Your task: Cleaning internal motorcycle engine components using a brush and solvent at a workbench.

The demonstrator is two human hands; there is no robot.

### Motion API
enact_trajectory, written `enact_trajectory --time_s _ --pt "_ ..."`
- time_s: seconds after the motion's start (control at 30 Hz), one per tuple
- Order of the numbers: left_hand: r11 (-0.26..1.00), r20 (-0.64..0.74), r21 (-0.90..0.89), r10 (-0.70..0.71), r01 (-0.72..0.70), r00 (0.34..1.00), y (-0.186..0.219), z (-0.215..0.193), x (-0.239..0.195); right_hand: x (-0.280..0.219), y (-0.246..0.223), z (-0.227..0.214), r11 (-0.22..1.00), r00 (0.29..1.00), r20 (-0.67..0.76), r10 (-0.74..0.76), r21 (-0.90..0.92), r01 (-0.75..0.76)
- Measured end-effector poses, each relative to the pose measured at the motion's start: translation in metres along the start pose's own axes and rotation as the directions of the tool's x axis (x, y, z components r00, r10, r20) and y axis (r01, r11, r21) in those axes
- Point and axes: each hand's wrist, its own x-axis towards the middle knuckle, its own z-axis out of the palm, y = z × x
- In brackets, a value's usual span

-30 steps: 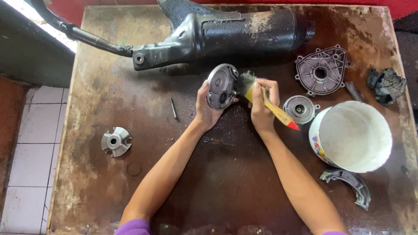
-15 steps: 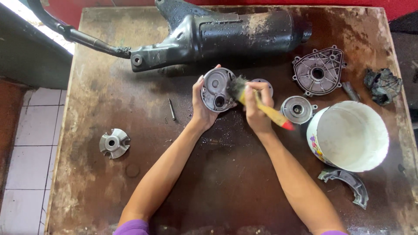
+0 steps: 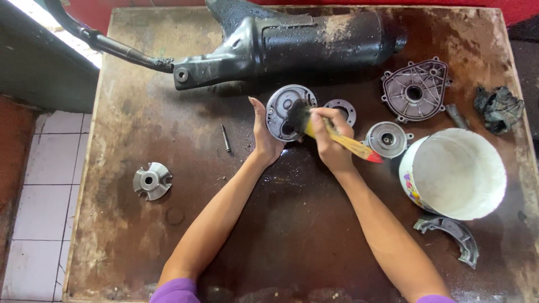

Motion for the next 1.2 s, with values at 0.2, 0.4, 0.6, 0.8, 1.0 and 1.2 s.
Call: enact_trajectory --time_s 0.2,0.4,0.6,0.8,1.0,1.2 --pt "0.992 -0.102 0.076 -0.091 0.099 0.991 0.024 0.027 -0.008 0.005 -0.008 0.0 0.986 0.989 0.018 -0.149 -0.075 0.15" --pt "0.912 -0.264 0.41 0.13 -0.011 0.956 0.075 0.022 -0.03 0.007 -0.013 -0.003 0.986 0.969 0.247 0.015 0.158 -0.056" --pt "0.567 -0.338 0.822 0.408 0.055 0.848 0.162 -0.018 -0.092 0.008 -0.073 0.092 0.871 0.865 0.499 0.053 0.401 -0.284" --pt "0.456 -0.472 0.865 0.598 0.21 0.648 0.209 -0.096 -0.133 0.027 -0.066 0.216 0.908 0.786 0.617 0.03 0.311 -0.279" --pt "0.448 -0.536 0.84 0.6 0.306 0.594 0.236 -0.146 -0.147 0.028 -0.053 0.28 0.92 0.772 0.636 0.001 0.303 -0.25" --pt "0.083 -0.599 0.767 0.446 0.636 0.665 0.251 -0.143 -0.154 0.025 -0.075 0.278 0.933 0.758 0.641 0.121 0.187 -0.307"
